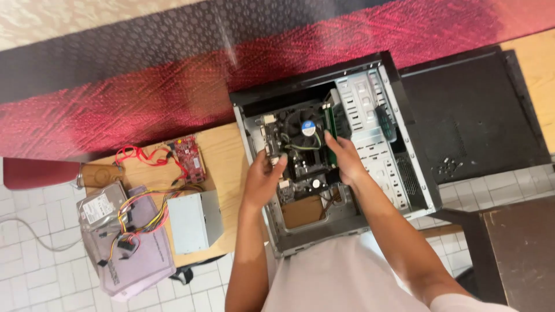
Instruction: Placing a computer motherboard into a desktop case and aligning it with the mounting standoffs and I/O shield.
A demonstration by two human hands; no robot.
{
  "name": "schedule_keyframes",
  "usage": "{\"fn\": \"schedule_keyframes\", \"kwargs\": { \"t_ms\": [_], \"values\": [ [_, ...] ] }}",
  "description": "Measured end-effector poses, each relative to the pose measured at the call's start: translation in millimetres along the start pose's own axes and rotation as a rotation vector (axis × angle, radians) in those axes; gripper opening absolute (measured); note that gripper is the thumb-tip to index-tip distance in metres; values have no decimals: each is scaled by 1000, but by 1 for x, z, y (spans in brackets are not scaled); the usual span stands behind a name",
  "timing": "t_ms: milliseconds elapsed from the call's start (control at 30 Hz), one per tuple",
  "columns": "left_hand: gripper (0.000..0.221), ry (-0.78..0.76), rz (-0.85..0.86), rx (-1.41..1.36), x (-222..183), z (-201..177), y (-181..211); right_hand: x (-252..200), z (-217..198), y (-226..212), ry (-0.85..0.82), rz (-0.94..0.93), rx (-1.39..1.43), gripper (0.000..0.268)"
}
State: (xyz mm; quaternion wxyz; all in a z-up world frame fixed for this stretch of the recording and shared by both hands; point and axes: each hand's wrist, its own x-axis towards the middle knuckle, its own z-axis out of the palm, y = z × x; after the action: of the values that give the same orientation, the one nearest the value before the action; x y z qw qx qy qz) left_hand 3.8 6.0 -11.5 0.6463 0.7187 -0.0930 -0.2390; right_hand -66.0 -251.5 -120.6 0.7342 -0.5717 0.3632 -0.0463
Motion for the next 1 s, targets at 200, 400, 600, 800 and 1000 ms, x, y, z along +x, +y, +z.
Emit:
{"fn": "schedule_keyframes", "kwargs": {
  "t_ms": [200,400,600,800,1000],
  "values": [
    [35,354,152,-47,-22,-13,25,-46,34,-51,26,168,-96,93],
    [16,657,49,-114,-17,-19,-35,-22,16,-20,51,47,-287,55],
    [38,573,-156,-209,-16,-16,-69,-4,35,-5,48,141,-360,73],
    [67,413,-195,-470,-17,-3,-72,-2,56,-10,4,194,-457,96],
    [68,373,-227,-511,-31,12,-18,-28,61,-24,-32,297,-454,110]
  ]
}}
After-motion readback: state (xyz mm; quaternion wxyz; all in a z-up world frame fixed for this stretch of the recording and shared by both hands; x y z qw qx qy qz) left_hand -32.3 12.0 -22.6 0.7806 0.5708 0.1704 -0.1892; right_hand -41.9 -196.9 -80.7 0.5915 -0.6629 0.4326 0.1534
